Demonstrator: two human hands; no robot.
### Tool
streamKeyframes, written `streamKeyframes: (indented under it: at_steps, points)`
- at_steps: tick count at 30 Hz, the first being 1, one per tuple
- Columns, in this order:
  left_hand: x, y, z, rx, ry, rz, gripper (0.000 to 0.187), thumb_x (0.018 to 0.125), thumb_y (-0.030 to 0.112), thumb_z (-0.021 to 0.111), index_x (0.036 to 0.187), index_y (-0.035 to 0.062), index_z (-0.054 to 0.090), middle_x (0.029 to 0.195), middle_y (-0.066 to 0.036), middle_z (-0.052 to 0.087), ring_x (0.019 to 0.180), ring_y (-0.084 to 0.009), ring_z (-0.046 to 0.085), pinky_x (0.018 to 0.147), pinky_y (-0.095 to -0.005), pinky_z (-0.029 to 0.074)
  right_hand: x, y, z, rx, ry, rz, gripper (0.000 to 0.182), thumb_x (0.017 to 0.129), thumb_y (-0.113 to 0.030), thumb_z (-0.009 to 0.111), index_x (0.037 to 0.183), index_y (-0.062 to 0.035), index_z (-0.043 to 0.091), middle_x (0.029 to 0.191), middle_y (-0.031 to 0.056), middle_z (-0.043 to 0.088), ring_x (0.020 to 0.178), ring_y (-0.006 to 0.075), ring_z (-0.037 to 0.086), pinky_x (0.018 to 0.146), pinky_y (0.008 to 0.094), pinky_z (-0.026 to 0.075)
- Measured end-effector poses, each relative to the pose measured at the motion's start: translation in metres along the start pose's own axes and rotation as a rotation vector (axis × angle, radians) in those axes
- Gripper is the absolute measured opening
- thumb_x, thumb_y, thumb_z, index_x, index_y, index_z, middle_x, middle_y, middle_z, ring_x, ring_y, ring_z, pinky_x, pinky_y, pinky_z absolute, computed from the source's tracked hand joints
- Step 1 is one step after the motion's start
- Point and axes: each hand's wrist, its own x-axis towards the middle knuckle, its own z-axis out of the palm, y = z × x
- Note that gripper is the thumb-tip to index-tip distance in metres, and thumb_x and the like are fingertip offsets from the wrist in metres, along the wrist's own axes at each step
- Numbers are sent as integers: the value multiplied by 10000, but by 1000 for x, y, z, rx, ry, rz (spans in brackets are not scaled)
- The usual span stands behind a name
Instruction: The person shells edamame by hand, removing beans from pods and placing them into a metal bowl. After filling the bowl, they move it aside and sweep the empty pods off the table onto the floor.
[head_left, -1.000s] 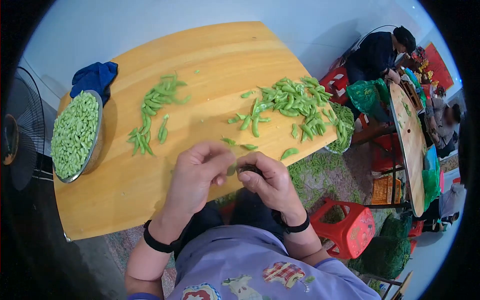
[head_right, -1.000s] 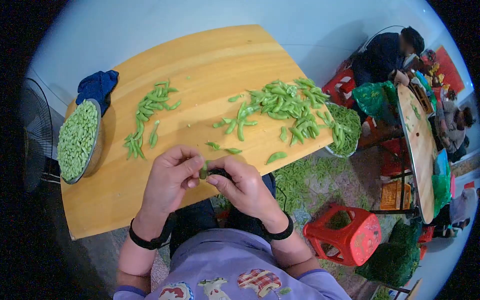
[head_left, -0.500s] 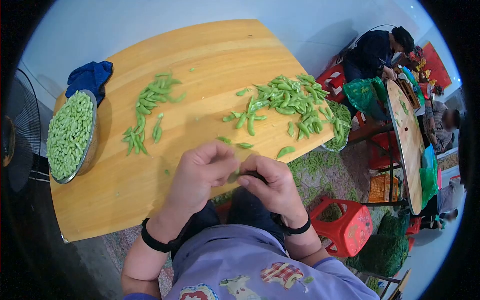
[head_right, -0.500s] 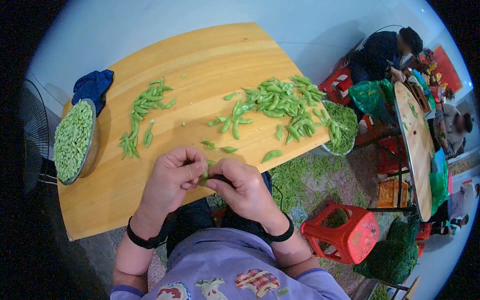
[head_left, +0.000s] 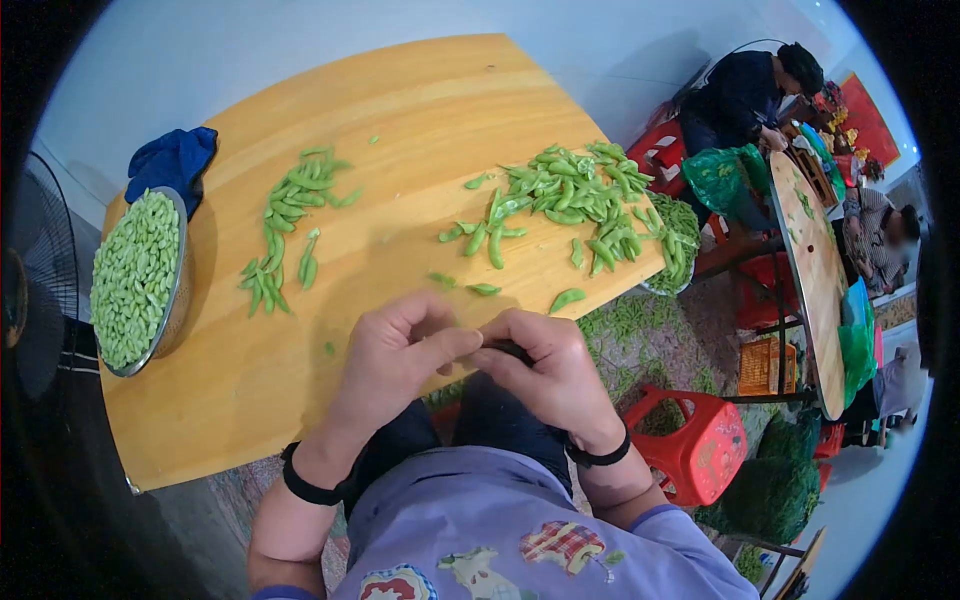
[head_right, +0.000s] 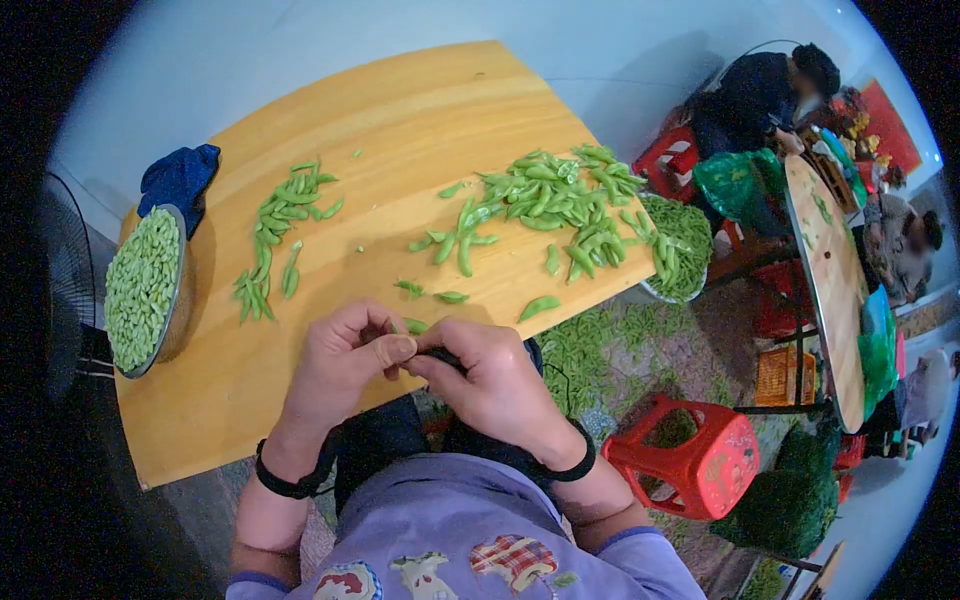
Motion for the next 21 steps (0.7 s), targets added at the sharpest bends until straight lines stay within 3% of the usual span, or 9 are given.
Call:
streamKeyframes:
  at_steps: [1, 3, 7, 10, 12, 14, 21]
  points:
    - [-1, 4, -1, -46, -26, -46, 137, 798, 126, 631, 853, 30, 548, 729, -19, 562, 624, -73, 555, 512, -193, 423, 0, 0, -3, 1, -3, 0, 105, 783, -64, 612, 852, 12, 589, 653, -26, 529, 579, 78, 472, 519, 228, 392]
    - [-3, 7, -1, -94, -51, -92, 116, 804, 94, 615, 863, 25, 542, 715, -22, 567, 638, -79, 570, 518, -203, 438, 0, 3, -10, 495, -81, 445, 86, 790, -53, 596, 846, 12, 590, 643, -21, 527, 563, 67, 460, 503, 215, 377]
    - [-5, 12, 2, -24, -39, -147, 103, 799, 33, 570, 894, 15, 533, 716, -19, 554, 605, -74, 543, 522, -205, 442, 1, 11, 2, 587, -65, 443, 73, 805, -62, 583, 837, 3, 587, 622, -33, 504, 534, 37, 423, 475, 187, 338]
    - [-3, -1, 3, -15, 27, -127, 93, 803, 18, 542, 895, 15, 531, 711, -16, 541, 566, -69, 510, 494, -192, 412, 3, 14, 10, 407, 28, 269, 55, 814, -66, 580, 833, -14, 580, 607, -56, 472, 520, 5, 379, 459, 163, 294]
    - [-4, -5, 2, -76, 67, -69, 89, 807, 15, 529, 895, 17, 530, 704, -13, 534, 545, -65, 490, 478, -184, 394, 4, 14, 9, 418, 163, 342, 61, 818, -59, 575, 852, -9, 570, 641, -47, 496, 568, 21, 412, 503, 175, 335]
    - [-8, -3, 1, -306, 51, -233, 76, 824, 42, 535, 897, 24, 532, 682, 2, 522, 523, -51, 458, 449, -168, 344, 6, 12, 8, 443, 166, 352, 64, 817, -54, 576, 856, -4, 566, 663, -36, 512, 604, 28, 434, 540, 180, 357]
    - [-10, -7, 3, -286, 49, -191, 91, 838, 107, 565, 851, 19, 585, 658, 25, 523, 557, -33, 458, 473, -175, 351, 2, 7, 10, 523, 116, 244, 86, 806, -25, 581, 882, 5, 555, 746, -11, 543, 719, 54, 494, 661, 192, 410]
